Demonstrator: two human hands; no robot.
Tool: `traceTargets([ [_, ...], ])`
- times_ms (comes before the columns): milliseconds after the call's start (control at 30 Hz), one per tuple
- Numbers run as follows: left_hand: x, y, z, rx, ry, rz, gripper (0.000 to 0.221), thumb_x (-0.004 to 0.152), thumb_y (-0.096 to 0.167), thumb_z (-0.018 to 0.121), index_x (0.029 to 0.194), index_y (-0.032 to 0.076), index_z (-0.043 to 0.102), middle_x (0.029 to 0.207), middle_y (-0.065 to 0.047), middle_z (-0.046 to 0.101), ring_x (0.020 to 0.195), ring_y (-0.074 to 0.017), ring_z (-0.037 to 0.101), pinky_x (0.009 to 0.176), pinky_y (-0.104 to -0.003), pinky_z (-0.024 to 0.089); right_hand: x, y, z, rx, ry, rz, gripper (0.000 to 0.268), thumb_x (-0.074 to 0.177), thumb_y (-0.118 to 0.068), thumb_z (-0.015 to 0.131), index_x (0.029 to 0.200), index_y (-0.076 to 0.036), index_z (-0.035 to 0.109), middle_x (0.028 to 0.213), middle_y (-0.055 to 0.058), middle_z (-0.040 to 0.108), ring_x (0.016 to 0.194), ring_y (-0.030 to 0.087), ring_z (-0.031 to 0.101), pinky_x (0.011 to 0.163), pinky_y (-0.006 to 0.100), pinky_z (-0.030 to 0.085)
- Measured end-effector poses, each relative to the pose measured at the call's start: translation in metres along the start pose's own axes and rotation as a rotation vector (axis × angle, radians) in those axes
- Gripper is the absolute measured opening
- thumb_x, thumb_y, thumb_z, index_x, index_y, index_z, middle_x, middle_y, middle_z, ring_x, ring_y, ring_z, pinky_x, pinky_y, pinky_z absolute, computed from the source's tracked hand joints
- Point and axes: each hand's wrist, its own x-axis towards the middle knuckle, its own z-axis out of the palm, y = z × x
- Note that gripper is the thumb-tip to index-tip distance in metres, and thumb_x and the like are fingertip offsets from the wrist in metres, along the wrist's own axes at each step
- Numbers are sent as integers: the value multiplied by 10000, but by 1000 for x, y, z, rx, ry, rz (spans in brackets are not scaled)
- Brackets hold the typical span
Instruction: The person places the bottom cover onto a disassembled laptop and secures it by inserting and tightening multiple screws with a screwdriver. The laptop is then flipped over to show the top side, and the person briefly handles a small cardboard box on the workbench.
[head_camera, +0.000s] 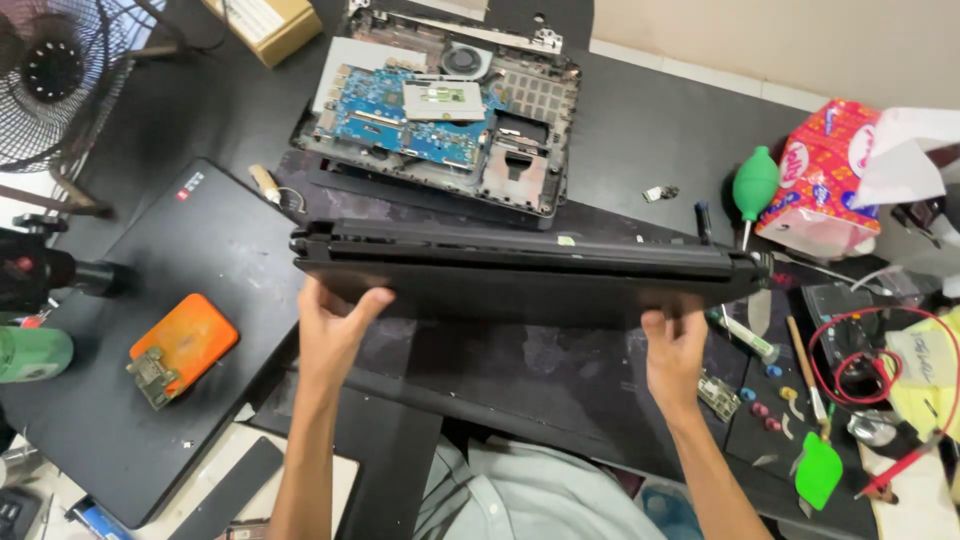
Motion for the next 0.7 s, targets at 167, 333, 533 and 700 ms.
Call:
traceTargets([
  [167,-10,-68,-26,-56,-146,-160,442,751,137,927,1082,22,658,974,-86,753,866,-145,727,837,-307,581,-28,82,-17,158,265,-56,483,1034,-363,677,1357,-74,464,1178,-3,579,1020,76,543,914,227,456],
  [333,0,-49,-38,-11,-274,-149,597,693,162,949,1180,5,641,1078,-73,702,1005,-156,684,926,-328,550,-43,117,-27,-185,351,-206,428,1087,-447,654,1167,-49,519,997,-32,548,854,60,507,802,221,437],
  [533,-20,-33,-26,-27,-192,-229,791,678,225,927,1357,13,580,1252,-67,674,1144,-191,642,1010,-348,506,-41,-23,2,-336,357,9,545,982,-543,678,1000,-2,625,863,-18,610,806,73,521,717,257,456],
  [700,-51,-51,-18,-127,-355,-311,765,856,291,841,1487,9,513,1419,-122,591,1270,-235,575,1080,-364,441,-39,-108,-34,-376,306,150,524,996,-465,686,1135,41,681,936,19,704,868,82,575,784,250,498],
])
